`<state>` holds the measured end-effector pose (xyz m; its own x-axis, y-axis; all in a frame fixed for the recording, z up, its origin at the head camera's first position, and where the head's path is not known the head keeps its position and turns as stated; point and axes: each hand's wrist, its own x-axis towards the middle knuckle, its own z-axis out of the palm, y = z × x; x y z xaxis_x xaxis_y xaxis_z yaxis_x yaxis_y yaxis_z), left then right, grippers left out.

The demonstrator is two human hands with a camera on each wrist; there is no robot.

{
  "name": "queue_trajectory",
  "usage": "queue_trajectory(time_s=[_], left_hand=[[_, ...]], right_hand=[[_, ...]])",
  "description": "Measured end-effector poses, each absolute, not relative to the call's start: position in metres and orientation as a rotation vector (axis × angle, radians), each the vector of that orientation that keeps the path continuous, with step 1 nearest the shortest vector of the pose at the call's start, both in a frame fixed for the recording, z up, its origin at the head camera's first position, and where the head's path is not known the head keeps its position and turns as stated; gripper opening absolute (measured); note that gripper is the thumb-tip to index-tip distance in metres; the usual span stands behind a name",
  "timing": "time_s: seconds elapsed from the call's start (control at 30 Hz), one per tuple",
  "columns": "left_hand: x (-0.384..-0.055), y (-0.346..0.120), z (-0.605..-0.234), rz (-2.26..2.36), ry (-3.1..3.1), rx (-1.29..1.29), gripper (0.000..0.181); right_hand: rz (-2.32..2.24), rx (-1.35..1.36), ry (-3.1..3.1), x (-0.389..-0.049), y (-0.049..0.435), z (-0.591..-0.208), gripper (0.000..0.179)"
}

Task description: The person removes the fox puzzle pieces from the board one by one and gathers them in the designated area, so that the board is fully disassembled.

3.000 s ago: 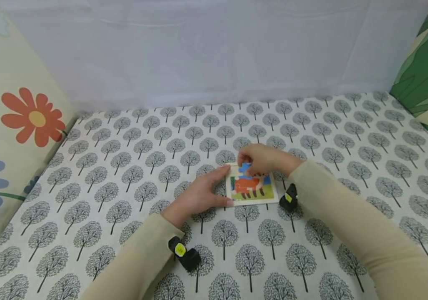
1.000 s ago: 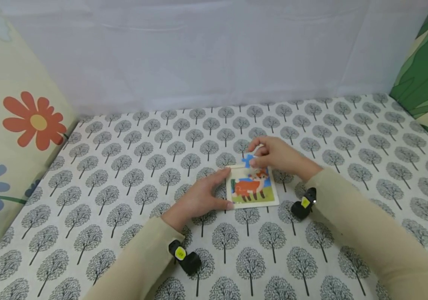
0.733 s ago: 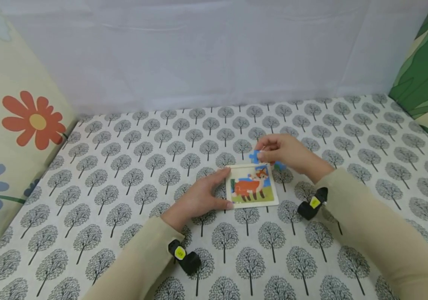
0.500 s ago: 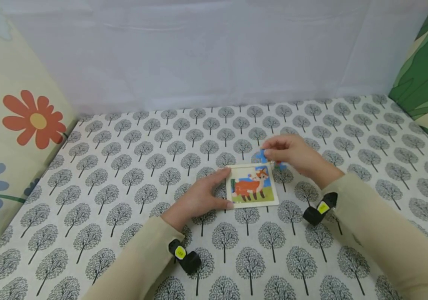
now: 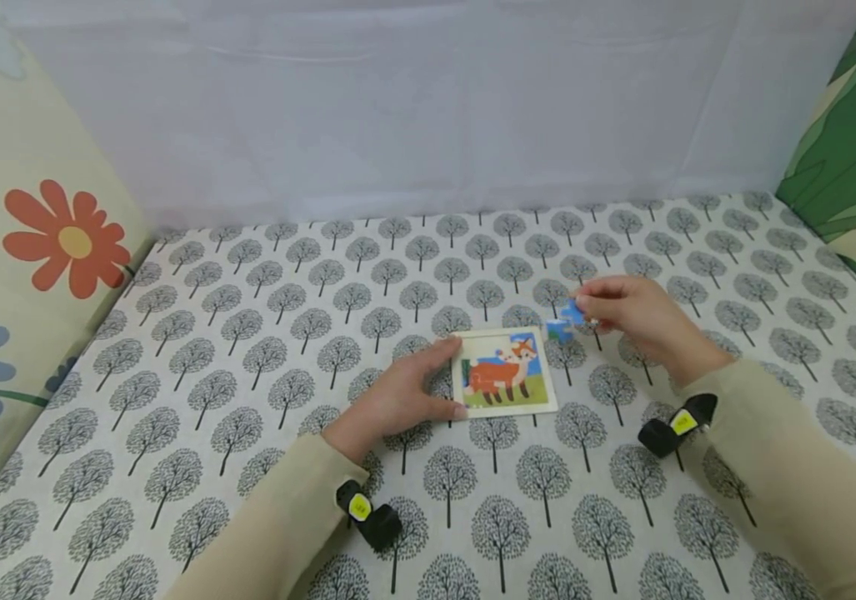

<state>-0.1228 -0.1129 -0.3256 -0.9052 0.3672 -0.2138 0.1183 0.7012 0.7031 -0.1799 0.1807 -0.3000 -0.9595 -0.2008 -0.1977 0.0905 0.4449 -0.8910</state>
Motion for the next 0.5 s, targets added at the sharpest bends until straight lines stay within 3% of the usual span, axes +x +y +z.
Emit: queue_trajectory(time_s=[0.5], left_hand=[[-0.122,-0.112,-0.325,1.022,2.577,0.378,0.093]], right_hand=[[-1.313,0.021,2.556,-0.187,0.198,-0.318,0.035]])
